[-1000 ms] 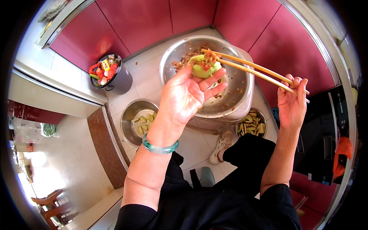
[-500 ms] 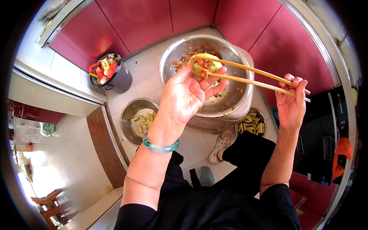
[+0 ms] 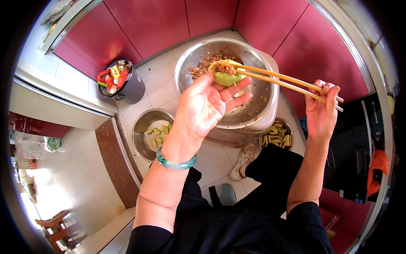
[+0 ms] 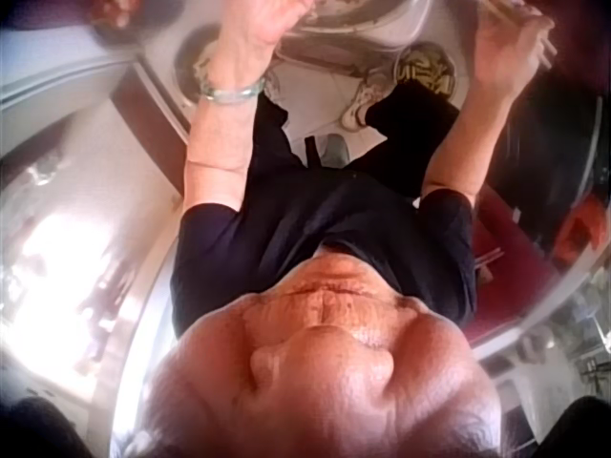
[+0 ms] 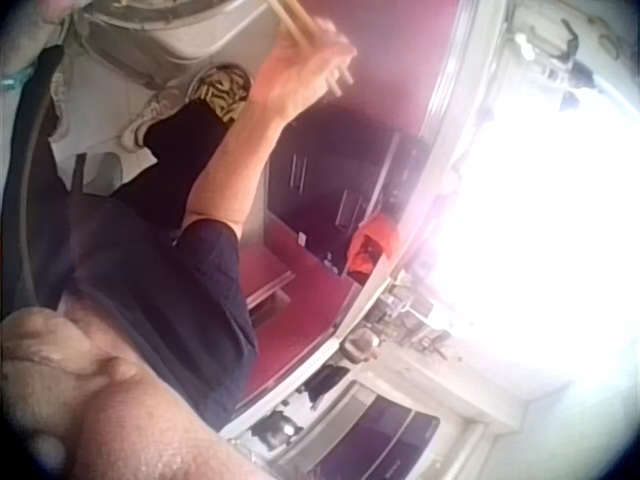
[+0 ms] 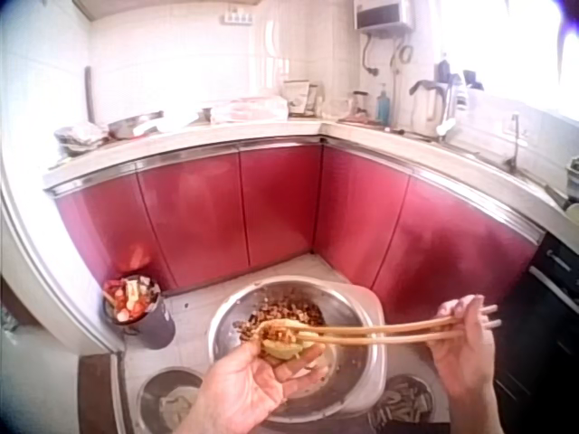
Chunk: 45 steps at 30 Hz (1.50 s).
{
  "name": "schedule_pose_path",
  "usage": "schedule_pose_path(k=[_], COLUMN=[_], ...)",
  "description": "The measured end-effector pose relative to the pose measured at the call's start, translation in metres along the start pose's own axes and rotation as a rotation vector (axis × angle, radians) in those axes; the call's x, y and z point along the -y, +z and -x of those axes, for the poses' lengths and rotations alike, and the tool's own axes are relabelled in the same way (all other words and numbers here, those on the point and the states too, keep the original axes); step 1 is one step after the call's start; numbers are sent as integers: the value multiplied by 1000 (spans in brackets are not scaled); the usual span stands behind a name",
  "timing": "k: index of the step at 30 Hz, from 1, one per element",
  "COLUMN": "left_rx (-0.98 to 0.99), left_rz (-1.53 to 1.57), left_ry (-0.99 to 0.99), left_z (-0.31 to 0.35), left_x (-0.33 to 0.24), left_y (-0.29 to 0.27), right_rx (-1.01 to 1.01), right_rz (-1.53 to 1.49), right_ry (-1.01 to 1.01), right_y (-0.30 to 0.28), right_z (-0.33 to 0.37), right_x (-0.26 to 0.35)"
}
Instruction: The person sits on a low stool and uses chopsticks to place a meat filling onto cucumber slices held in the left hand. The person repeatedly picks up cucumber slices from a bowl, fills them with meat, and places the assembled wraps into a second bowl.
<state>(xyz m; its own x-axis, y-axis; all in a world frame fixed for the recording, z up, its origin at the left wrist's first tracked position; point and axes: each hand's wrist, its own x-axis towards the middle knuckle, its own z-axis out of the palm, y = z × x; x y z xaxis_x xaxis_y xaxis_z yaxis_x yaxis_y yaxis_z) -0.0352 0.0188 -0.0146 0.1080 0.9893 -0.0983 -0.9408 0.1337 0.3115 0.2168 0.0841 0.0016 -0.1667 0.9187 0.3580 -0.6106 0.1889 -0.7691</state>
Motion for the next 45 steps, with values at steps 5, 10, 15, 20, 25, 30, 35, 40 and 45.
schedule_pose_path(k=[5, 10, 15, 20, 25, 30, 35, 40, 45], left_rx=[5, 36, 23, 38, 14, 20, 29, -30, -46], left_rz=[41, 51, 52, 90, 35, 81, 101, 112, 109], left_ry=[-1, 25, 37, 13, -1, -18, -13, -1, 16], left_z=[-2, -3, -2, -3, 1, 0, 0, 0, -1], left_x=[-1, -4, -7, -5, -2, -2, -2, -1, 2], left_y=[-5, -8, -6, -7, -2, -2, -3, -4, -4], right_rx=[90, 159, 165, 171, 160, 162, 143, 129, 227], right_rz=[89, 201, 219, 171, 135, 63, 34, 7, -2], right_ry=[-23, -91, -124, -130, -106, -68, -74, -75, -42], right_y=[1, 6, 0, -3, 2, -2, -4, -6, -4], right_z=[2, 5, 5, 3, 2, 2, 1, 0, 1], right_x=[-1, 6, 16, 16, 12, 10, 7, 8, 6])
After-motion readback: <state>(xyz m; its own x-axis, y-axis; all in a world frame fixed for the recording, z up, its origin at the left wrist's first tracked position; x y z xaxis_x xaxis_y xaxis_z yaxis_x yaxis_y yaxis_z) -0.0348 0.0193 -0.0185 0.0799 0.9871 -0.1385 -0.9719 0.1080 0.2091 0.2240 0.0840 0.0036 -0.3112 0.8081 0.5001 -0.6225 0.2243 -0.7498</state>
